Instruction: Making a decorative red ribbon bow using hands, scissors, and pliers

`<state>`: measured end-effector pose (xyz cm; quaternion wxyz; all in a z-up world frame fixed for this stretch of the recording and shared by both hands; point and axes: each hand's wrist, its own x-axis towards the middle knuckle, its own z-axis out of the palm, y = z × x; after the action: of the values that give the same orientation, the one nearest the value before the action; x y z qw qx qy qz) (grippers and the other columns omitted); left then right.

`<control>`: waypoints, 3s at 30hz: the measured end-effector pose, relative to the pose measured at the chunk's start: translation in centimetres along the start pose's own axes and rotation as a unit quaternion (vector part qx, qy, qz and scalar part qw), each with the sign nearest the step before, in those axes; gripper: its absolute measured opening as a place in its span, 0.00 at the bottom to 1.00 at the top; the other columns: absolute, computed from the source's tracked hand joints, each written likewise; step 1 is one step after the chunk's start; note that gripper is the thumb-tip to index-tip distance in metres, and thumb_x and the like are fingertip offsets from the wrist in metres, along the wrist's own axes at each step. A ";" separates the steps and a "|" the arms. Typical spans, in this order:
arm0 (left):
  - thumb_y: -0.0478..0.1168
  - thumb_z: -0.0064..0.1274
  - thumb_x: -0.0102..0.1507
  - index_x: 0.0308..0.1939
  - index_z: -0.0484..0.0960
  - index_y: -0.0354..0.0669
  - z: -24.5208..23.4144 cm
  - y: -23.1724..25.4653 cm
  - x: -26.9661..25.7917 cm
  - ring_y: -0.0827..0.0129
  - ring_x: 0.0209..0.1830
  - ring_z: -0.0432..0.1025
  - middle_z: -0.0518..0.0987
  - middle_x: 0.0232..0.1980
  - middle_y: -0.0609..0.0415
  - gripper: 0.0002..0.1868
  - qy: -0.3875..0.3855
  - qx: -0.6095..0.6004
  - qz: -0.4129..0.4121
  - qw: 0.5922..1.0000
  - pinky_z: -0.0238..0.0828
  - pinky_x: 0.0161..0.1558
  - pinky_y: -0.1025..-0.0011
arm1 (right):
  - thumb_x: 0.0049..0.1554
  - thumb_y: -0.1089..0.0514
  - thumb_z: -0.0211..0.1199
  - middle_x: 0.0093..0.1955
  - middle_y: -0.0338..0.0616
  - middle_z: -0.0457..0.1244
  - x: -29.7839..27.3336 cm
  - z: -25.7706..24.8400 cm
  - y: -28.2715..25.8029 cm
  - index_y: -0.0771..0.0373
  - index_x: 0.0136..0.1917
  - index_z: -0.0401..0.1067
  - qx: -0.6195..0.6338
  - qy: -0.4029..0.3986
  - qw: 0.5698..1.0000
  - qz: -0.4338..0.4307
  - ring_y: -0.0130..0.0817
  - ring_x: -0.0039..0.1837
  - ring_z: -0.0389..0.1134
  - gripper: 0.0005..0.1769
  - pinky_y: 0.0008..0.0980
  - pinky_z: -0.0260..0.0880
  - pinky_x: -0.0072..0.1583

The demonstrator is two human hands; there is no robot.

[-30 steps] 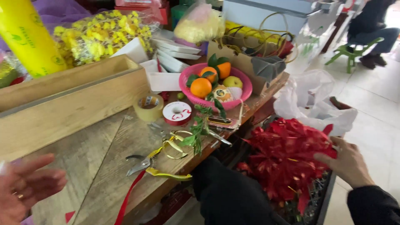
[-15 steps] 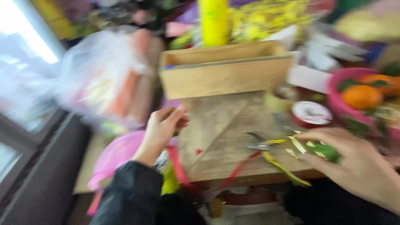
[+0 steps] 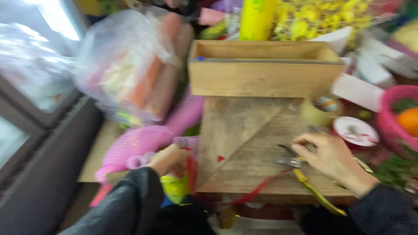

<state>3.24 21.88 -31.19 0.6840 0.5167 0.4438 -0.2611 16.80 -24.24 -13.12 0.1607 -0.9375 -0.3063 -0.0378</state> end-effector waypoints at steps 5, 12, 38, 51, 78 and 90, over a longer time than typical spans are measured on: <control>0.42 0.53 0.63 0.43 0.81 0.24 3.2 -0.9 -5.5 0.42 0.37 0.81 0.83 0.38 0.31 0.18 0.009 0.081 0.086 0.993 0.82 0.40 0.49 | 0.57 0.46 0.65 0.50 0.29 0.77 1.1 -1.2 2.9 0.46 0.50 0.84 0.009 0.049 0.997 0.067 0.30 0.51 0.77 0.12 0.34 0.71 0.58; 0.23 0.52 0.57 0.68 0.68 0.23 4.0 -0.2 -10.0 0.43 0.31 0.82 0.80 0.49 0.31 0.33 0.117 0.049 0.211 0.969 0.85 0.39 0.43 | 0.53 0.47 0.69 0.50 0.30 0.76 2.9 4.0 3.4 0.38 0.53 0.82 -0.011 0.020 0.999 -0.041 0.38 0.58 0.75 0.13 0.39 0.74 0.63; 0.47 0.56 0.58 0.28 0.84 0.37 4.3 -0.2 -11.3 0.57 0.22 0.82 0.83 0.21 0.45 0.16 0.236 0.446 0.217 0.836 0.86 0.36 0.60 | 0.61 0.48 0.57 0.54 0.47 0.73 4.9 6.9 -2.7 0.49 0.56 0.75 -0.127 -0.161 0.978 0.041 0.48 0.64 0.75 0.12 0.47 0.74 0.62; 0.46 0.47 0.63 0.43 0.84 0.39 5.3 -0.7 -5.6 0.54 0.48 0.83 0.87 0.44 0.49 0.16 0.300 0.488 0.171 0.801 0.82 0.54 0.59 | 0.66 0.58 0.54 0.55 0.53 0.68 4.3 0.7 -9.7 0.57 0.72 0.68 0.232 0.007 0.972 0.031 0.46 0.56 0.77 0.21 0.48 0.80 0.57; 0.42 0.55 0.66 0.27 0.68 0.52 23.4 15.6 -53.7 0.73 0.34 0.70 0.72 0.32 0.63 0.15 0.214 0.785 0.445 0.374 0.69 0.42 0.68 | 0.66 0.66 0.55 0.35 0.56 0.68 -0.6 -8.5 -8.6 0.72 0.54 0.77 0.580 0.108 0.802 0.093 0.43 0.37 0.71 0.11 0.39 0.78 0.45; 0.30 0.57 0.58 0.36 0.78 0.42 22.9 10.5 -45.0 0.43 0.49 0.72 0.80 0.35 0.50 0.05 0.369 0.708 0.587 0.133 0.80 0.33 0.51 | 0.60 0.57 0.65 0.77 0.43 0.59 -4.5 -14.5 -15.9 0.61 0.45 0.75 0.890 -0.145 0.410 -0.138 0.64 0.67 0.69 0.06 0.57 0.76 0.63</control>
<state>-1.62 -0.72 14.94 -0.2857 0.9098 -0.1770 0.2434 4.26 -19.38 4.25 0.8506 -0.2047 -0.3119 0.3706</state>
